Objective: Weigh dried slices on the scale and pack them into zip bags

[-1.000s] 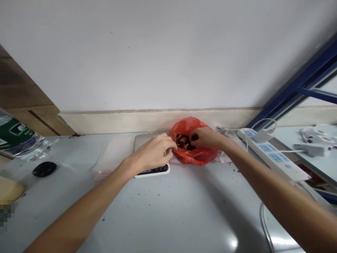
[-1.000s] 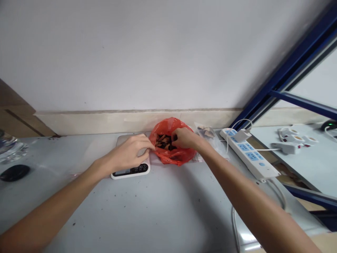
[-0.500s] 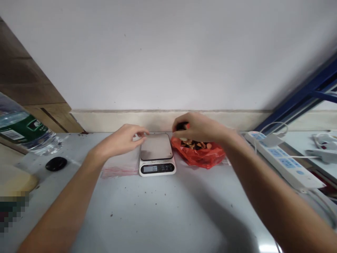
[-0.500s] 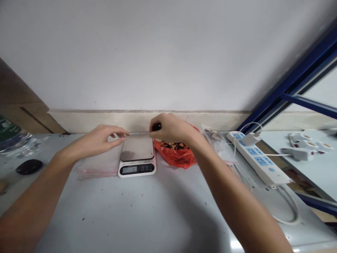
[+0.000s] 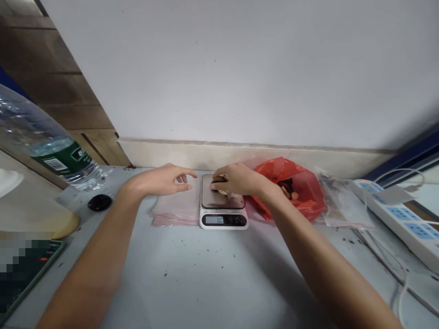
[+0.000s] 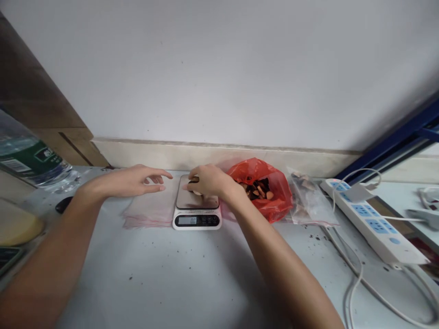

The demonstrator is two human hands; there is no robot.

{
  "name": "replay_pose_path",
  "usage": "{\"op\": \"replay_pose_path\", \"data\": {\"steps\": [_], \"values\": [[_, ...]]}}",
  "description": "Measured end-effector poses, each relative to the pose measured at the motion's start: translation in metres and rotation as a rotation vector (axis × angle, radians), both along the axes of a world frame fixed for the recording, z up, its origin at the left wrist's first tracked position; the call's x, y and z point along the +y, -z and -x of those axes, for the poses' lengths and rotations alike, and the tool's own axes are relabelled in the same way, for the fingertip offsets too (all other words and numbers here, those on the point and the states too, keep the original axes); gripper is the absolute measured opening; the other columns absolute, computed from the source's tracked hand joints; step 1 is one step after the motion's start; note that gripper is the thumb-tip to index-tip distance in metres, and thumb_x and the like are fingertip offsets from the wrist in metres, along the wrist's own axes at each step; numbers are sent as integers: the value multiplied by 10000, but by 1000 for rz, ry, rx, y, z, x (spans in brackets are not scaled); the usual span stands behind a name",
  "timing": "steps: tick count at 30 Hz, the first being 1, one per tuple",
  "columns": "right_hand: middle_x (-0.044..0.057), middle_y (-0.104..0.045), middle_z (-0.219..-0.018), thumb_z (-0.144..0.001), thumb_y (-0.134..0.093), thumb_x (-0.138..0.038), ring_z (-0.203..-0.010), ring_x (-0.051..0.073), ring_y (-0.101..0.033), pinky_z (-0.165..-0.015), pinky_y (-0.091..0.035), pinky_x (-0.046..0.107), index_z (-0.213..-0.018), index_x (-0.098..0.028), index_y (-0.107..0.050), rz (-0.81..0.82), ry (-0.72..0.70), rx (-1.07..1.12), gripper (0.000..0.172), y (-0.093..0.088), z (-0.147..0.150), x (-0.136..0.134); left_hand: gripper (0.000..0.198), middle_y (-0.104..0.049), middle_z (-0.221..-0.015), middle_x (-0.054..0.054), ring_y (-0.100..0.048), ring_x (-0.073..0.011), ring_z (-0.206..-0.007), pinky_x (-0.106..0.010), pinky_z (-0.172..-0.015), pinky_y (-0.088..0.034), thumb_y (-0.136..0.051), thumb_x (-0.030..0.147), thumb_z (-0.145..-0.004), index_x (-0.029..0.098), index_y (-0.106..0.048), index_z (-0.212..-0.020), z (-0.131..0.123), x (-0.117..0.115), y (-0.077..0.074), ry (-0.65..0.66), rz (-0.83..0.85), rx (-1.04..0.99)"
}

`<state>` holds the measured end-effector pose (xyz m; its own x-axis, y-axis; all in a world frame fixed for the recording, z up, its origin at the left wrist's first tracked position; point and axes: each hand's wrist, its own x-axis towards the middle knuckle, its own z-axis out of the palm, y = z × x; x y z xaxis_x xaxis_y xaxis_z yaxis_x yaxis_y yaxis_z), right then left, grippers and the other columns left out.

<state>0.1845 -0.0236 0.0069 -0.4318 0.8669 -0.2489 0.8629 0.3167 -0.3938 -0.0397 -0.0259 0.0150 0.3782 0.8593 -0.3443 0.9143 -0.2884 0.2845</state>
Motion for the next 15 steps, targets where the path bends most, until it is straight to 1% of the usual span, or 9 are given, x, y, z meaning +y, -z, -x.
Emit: {"op": "replay_pose_path", "data": {"steps": [3,5,6,7,8,9,10,12,15], "values": [[72,-800,-1053,-947,-649,-313,-959,212,-710,-799,-501,265,-1096,-226,-778,-56,128,131,216,-9,-18,-4,566,-759,-1284,-81,-720,-237,-1067,-295,-895,-500,-484,443,-943,243,-595,-1461,5,1,-1,7,-22,2],[49,-758,-880,-931,-640,-306,-792,182,-664,-689,-470,259,-889,-201,-743,-165,238,198,154,-16,-31,-8,565,-765,-1263,-79,-726,-234,-1042,-292,-876,-504,-483,452,-938,241,-607,-1447,8,2,-1,7,-30,3],[19,-685,-734,-927,-627,-312,-679,157,-596,-627,-432,260,-740,-197,-675,-217,283,218,224,-19,-38,-9,561,-768,-1255,-79,-728,-233,-1036,-290,-868,-505,-484,451,-934,239,-617,-1436,9,2,-1,6,-30,2],[-15,-570,-610,-919,-615,-309,-590,132,-501,-580,-383,263,-618,-204,-571,-263,322,228,322,-22,-44,-10,557,-769,-1250,-79,-729,-232,-1034,-289,-863,-505,-485,452,-932,237,-623,-1427,9,3,-1,6,-27,-1],[-43,-446,-538,-904,-608,-294,-540,113,-408,-550,-337,267,-543,-214,-461,-299,360,230,397,-25,-49,-11,553,-771,-1245,-79,-729,-232,-1033,-287,-857,-505,-486,453,-931,234,-629,-1419,9,3,-1,6,-23,-5],[-59,-348,-510,-883,-601,-268,-518,100,-335,-533,-300,271,-510,-222,-376,-323,396,226,438,-27,-55,-12,549,-772,-1241,-79,-729,-232,-1032,-286,-851,-506,-485,452,-931,233,-634,-1412,9,2,-1,5,-20,-9],[-67,-291,-505,-857,-593,-235,-510,93,-290,-522,-275,274,-499,-226,-324,-332,424,220,447,-30,-60,-13,543,-772,-1239,-78,-729,-231,-1031,-285,-846,-507,-483,449,-931,234,-638,-1405,9,2,-1,3,-19,-12],[-66,-269,-509,-809,-569,-199,-506,88,-259,-504,-246,276,-497,-228,-295,-336,431,201,416,-32,-70,-13,531,-771,-1241,-76,-729,-231,-1035,-287,-849,-508,-477,450,-936,243,-645,-1395,9,2,-1,3,-26,-19],[-54,-293,-510,-771,-543,-236,-506,95,-268,-475,-233,277,-497,-233,-312,-353,366,155,359,-31,-82,-11,522,-775,-1227,-66,-730,-229,-1042,-288,-857,-510,-472,459,-941,264,-647,-1392,7,1,-2,16,-43,-27]]}}
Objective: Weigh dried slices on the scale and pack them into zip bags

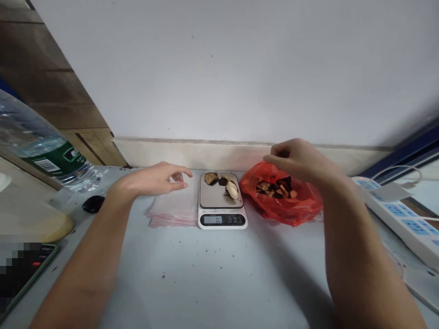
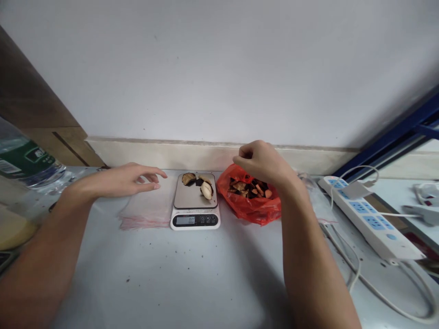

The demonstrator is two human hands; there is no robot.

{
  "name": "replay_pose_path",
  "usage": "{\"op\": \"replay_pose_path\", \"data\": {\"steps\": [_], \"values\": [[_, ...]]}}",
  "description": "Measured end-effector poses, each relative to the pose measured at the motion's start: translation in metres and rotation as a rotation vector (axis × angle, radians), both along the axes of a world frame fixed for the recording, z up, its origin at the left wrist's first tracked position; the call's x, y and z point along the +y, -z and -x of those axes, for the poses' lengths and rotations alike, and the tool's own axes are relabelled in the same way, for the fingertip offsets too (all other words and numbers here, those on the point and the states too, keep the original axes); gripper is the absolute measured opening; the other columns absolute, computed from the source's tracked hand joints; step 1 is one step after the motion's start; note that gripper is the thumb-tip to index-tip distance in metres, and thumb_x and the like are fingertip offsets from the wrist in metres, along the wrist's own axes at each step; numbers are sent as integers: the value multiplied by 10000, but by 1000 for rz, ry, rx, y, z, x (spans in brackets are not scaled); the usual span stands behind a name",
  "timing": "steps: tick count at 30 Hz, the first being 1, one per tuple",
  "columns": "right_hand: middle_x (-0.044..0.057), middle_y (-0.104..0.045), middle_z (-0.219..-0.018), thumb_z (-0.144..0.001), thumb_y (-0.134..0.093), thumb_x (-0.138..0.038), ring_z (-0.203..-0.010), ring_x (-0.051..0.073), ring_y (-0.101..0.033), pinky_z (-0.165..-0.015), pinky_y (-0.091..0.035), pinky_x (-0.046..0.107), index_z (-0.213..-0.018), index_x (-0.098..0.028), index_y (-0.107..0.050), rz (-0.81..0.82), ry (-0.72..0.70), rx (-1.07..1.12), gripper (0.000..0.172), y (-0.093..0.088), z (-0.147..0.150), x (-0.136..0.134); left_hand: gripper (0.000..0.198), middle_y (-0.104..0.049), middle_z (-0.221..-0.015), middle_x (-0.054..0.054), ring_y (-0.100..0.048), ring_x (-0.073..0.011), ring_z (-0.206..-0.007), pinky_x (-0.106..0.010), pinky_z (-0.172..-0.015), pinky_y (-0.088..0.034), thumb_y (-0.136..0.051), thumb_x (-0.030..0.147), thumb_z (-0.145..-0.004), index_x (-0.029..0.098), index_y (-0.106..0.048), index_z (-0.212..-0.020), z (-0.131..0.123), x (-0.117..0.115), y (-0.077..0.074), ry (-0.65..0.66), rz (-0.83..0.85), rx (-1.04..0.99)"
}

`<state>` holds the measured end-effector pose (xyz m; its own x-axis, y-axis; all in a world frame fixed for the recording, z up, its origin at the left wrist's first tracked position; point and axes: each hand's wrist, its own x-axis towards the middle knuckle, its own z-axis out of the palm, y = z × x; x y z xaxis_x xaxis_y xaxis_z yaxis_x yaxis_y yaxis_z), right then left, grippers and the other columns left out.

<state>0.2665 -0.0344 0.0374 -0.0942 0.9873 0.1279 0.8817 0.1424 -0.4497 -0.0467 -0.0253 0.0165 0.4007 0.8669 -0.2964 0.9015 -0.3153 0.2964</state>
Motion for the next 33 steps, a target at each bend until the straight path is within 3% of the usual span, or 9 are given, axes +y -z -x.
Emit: {"op": "replay_pose_path", "data": {"steps": [8,19,21,26,30,33], "values": [[-48,-333,-497,-770,-568,-230,-506,99,-297,-472,-265,269,-477,-224,-347,39,74,-106,367,3,-8,2,539,-773,-1240,-69,-726,-233,-1049,-285,-857,-505,-476,422,-934,244,-627,-1421,-8,-3,-4,-11,16,36],[-41,-347,-487,-754,-570,-249,-503,110,-315,-456,-245,277,-471,-228,-371,52,19,-107,347,6,-10,2,545,-761,-1267,-62,-714,-247,-1075,-298,-851,-510,-466,469,-928,283,-624,-1415,-6,-4,-7,-6,15,46],[-44,-338,-487,-755,-561,-221,-504,108,-314,-466,-255,278,-473,-226,-352,65,27,-111,352,4,-7,1,532,-763,-1237,-68,-717,-254,-1038,-300,-814,-514,-516,469,-876,274,-655,-1352,-7,-5,-6,-21,44,71],[-48,-338,-509,-813,-559,-223,-535,104,-330,-526,-282,277,-511,-221,-350,-1,-23,-80,368,1,5,-3,530,-763,-1148,-76,-708,-253,-845,-292,-654,-499,-730,344,-570,255,-725,-1093,-13,-6,7,31,204,254],[-50,-337,-540,-847,-558,-261,-563,109,-336,-559,-297,279,-547,-228,-342,-87,-135,21,372,5,14,-3,265,-798,-967,-61,-728,-261,-853,-305,-685,-513,-606,253,-621,235,-750,-843,-10,-4,11,32,256,205],[-48,-379,-554,-876,-561,-286,-575,109,-363,-580,-326,273,-564,-228,-374,-149,-235,107,369,10,24,-3,227,-814,-964,-49,-738,-259,-930,-315,-783,-531,-573,306,-731,244,-765,-835,-2,-2,1,27,201,56]]}}
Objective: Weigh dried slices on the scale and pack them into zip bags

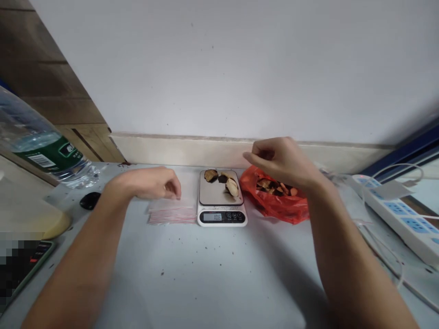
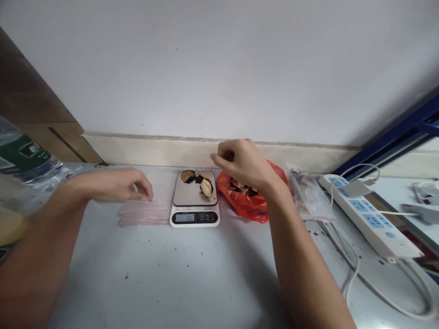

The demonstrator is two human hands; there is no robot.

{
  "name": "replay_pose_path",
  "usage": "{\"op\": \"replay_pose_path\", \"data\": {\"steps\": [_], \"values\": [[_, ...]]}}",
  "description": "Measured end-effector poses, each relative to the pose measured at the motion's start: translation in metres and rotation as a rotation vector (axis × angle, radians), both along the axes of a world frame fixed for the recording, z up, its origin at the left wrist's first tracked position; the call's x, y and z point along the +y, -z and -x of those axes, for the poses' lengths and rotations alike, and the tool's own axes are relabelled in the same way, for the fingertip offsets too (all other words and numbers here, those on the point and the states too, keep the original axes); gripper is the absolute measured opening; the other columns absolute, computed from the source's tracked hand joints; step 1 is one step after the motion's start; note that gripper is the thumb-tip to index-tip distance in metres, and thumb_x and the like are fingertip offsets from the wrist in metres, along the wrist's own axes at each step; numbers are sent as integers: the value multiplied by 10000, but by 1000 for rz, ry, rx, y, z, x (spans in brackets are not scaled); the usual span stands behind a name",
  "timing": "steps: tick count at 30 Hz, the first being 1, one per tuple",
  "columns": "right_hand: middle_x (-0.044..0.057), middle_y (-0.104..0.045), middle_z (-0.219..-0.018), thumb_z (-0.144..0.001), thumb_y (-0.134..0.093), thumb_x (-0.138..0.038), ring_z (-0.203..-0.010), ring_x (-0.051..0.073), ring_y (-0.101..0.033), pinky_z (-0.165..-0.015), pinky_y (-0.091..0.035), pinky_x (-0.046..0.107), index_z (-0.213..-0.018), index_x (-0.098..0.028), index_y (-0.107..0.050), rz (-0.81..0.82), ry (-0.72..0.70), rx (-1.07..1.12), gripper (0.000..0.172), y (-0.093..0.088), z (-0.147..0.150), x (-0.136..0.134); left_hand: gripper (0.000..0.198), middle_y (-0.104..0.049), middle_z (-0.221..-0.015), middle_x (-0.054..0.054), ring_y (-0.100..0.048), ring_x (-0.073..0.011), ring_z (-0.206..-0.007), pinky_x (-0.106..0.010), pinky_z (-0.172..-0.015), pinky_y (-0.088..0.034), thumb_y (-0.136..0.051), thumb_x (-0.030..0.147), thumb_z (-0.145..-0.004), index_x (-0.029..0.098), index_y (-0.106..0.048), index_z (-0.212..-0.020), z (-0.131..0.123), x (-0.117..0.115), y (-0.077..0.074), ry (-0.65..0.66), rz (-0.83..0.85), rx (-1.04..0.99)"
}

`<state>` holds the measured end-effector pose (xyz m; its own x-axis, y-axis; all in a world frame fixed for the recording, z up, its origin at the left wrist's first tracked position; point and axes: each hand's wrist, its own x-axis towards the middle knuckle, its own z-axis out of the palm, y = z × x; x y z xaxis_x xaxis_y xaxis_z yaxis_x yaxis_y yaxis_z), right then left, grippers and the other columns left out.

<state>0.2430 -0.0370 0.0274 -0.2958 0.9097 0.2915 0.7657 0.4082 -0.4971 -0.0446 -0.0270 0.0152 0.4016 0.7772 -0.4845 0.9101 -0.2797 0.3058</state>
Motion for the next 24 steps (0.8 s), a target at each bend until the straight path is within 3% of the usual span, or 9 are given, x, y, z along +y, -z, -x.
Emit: {"op": "replay_pose_path", "data": {"steps": [2,4,7,9,13,18,21,24], "values": [[-34,-494,-597,-904,-576,-322,-594,118,-449,-598,-367,264,-649,-215,-495,-7,-96,83,288,4,9,-2,284,-813,-1000,-55,-735,-256,-945,-319,-804,-534,-562,351,-779,236,-772,-932,3,-1,-10,-47,-126,-82],[-10,-635,-709,-948,-577,-376,-636,136,-556,-627,-420,259,-891,-202,-643,51,-221,151,195,8,21,-6,349,-803,-996,-64,-734,-257,-939,-319,-791,-539,-564,393,-797,217,-747,-1037,3,-5,-19,-103,-272,-192],[0,-730,-851,-1016,-537,-430,-709,162,-637,-715,-481,286,-1307,-251,-635,157,-397,130,355,15,41,-13,343,-785,-896,-41,-742,-239,-848,-296,-707,-543,-607,421,-771,220,-673,-1041,-3,-14,-25,-144,-426,-410],[-1,-737,-871,-1045,-500,-456,-722,173,-638,-755,-489,313,-1394,-276,-598,164,-448,96,404,20,52,-16,276,-765,-807,-13,-724,-205,-708,-278,-621,-524,-640,398,-751,239,-612,-975,-8,-19,-25,-136,-505,-525],[-10,-700,-805,-1067,-446,-493,-639,158,-606,-722,-484,311,-1310,-250,-624,125,-423,150,388,25,61,-16,208,-719,-696,37,-680,-163,-578,-255,-542,-496,-661,302,-750,258,-530,-906,-15,-23,-18,-99,-614,-629],[7,-695,-758,-1046,-462,-500,-581,155,-594,-654,-465,302,-1031,-224,-671,104,-348,137,346,26,59,-15,143,-706,-711,50,-704,-142,-634,-221,-560,-521,-638,208,-761,246,-531,-849,-23,-24,-17,-138,-734,-661],[46,-740,-804,-1011,-515,-500,-664,192,-665,-654,-481,313,-882,-219,-642,113,-245,215,334,30,63,-14,121,-686,-731,39,-733,-155,-735,-209,-592,-557,-642,194,-782,242,-548,-841,-27,-25,-16,-133,-835,-717],[34,-726,-786,-906,-632,-344,-720,199,-702,-695,-514,313,-813,-219,-603,88,-168,390,159,35,70,-12,112,-689,-758,34,-731,-149,-740,-204,-598,-576,-635,165,-795,230,-581,-870,-34,-26,-10,-76,-878,-745]]}}
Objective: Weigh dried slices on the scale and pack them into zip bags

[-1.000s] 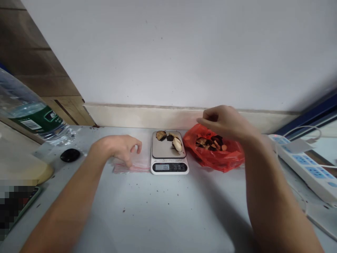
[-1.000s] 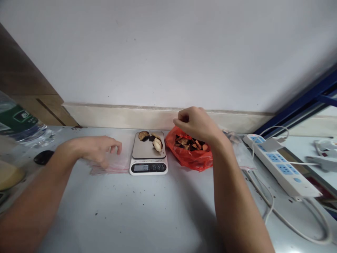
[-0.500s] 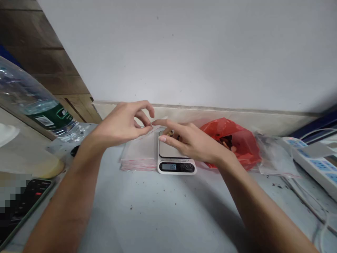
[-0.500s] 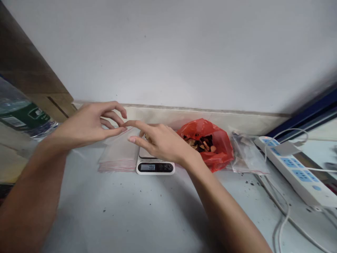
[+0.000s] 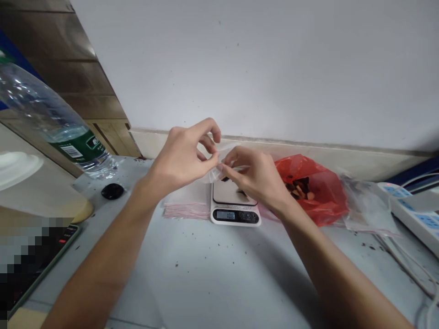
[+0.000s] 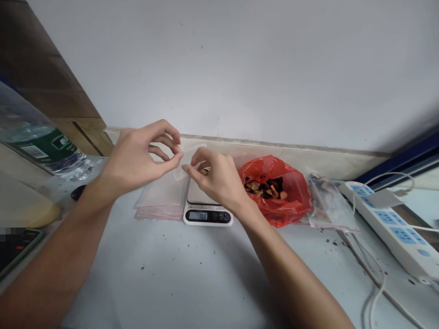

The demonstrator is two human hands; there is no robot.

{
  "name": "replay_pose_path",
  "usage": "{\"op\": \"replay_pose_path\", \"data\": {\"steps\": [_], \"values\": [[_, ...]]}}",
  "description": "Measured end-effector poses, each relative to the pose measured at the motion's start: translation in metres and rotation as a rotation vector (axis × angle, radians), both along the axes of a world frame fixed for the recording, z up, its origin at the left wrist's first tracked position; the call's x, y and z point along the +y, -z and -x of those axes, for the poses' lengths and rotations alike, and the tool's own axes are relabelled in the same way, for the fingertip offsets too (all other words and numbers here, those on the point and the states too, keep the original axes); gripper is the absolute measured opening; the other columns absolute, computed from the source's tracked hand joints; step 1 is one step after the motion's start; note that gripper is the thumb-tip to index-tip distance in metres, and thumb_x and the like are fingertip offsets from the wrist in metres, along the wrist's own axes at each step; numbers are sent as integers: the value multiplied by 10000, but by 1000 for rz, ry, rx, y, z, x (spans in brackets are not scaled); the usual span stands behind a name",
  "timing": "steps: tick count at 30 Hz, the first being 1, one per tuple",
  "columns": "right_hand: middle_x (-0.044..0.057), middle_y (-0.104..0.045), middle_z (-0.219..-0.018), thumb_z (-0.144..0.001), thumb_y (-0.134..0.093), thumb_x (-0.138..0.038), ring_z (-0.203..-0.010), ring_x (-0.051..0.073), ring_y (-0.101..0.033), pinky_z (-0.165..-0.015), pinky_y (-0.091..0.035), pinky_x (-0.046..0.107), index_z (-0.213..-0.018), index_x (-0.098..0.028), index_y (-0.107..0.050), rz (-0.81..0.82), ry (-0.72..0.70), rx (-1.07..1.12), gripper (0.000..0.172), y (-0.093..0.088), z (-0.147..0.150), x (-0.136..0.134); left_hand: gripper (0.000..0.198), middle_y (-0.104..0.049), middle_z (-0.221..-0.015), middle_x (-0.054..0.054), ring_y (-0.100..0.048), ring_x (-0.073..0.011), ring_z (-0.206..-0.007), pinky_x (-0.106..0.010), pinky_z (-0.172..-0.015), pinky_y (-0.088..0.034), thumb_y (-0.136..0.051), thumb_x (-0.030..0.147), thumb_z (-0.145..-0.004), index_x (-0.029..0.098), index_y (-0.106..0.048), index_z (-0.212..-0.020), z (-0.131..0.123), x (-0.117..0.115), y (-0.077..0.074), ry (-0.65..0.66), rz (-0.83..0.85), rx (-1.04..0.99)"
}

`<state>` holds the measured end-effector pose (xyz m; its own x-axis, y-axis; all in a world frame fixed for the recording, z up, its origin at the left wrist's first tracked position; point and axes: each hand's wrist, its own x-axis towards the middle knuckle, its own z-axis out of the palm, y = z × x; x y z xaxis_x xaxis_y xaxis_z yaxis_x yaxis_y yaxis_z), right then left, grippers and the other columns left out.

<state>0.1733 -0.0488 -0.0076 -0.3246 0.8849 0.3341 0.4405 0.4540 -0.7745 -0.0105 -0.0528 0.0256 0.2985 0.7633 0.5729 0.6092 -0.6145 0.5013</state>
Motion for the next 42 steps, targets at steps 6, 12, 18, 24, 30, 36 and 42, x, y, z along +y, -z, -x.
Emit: {"op": "replay_pose_path", "data": {"steps": [6,12,18,24,30,36,42], "values": [[-28,-603,-595,-750,-608,-190,-586,150,-574,-602,-443,285,-713,-211,-606,-48,147,-22,42,2,0,5,111,-758,-902,-3,-746,-166,-839,-283,-767,-633,-670,246,-893,214,-661,-1000,-10,1,9,73,-32,-7],[-1,-729,-835,-686,-559,-122,-656,168,-669,-612,-507,284,-1045,-208,-641,109,-55,119,378,-5,-10,3,1173,-329,-1720,-85,-281,-386,-1584,-541,-1259,-346,-950,582,-602,361,-368,-1596,-4,8,17,275,108,229],[4,-716,-791,-829,-592,-177,-632,160,-668,-614,-503,289,-825,-212,-623,52,-131,-42,47,-11,-15,3,952,-422,-1655,-119,-402,-329,-1517,-469,-1239,-358,-810,363,-767,255,-346,-1591,-2,13,20,145,191,277],[85,-761,-972,-862,-703,-239,-871,234,-742,-717,-544,320,-998,-199,-663,152,187,-331,147,-13,-38,12,695,-598,-1423,-115,-543,-336,-1342,-442,-1123,-445,-782,370,-714,211,-544,-1348,20,20,11,28,285,465],[142,-787,-1067,-692,-778,-115,-955,316,-729,-741,-548,361,-1284,-165,-709,330,108,-638,598,-2,-35,16,715,-626,-1337,-93,-570,-318,-1281,-386,-1028,-479,-755,426,-687,244,-534,-1341,25,27,28,124,463,596],[65,-807,-902,-657,-716,-12,-802,244,-736,-679,-541,321,-868,-215,-780,298,71,-580,299,-1,-43,23,771,-643,-1343,-110,-587,-339,-1276,-402,-1002,-496,-769,492,-678,258,-546,-1378,23,29,35,169,518,597],[9,-814,-823,-799,-699,-154,-759,201,-734,-649,-534,304,-776,-240,-782,192,-153,-373,122,-12,-49,17,706,-690,-1328,-100,-622,-346,-1259,-417,-985,-515,-822,533,-670,281,-615,-1297,10,23,34,232,505,506]]}}
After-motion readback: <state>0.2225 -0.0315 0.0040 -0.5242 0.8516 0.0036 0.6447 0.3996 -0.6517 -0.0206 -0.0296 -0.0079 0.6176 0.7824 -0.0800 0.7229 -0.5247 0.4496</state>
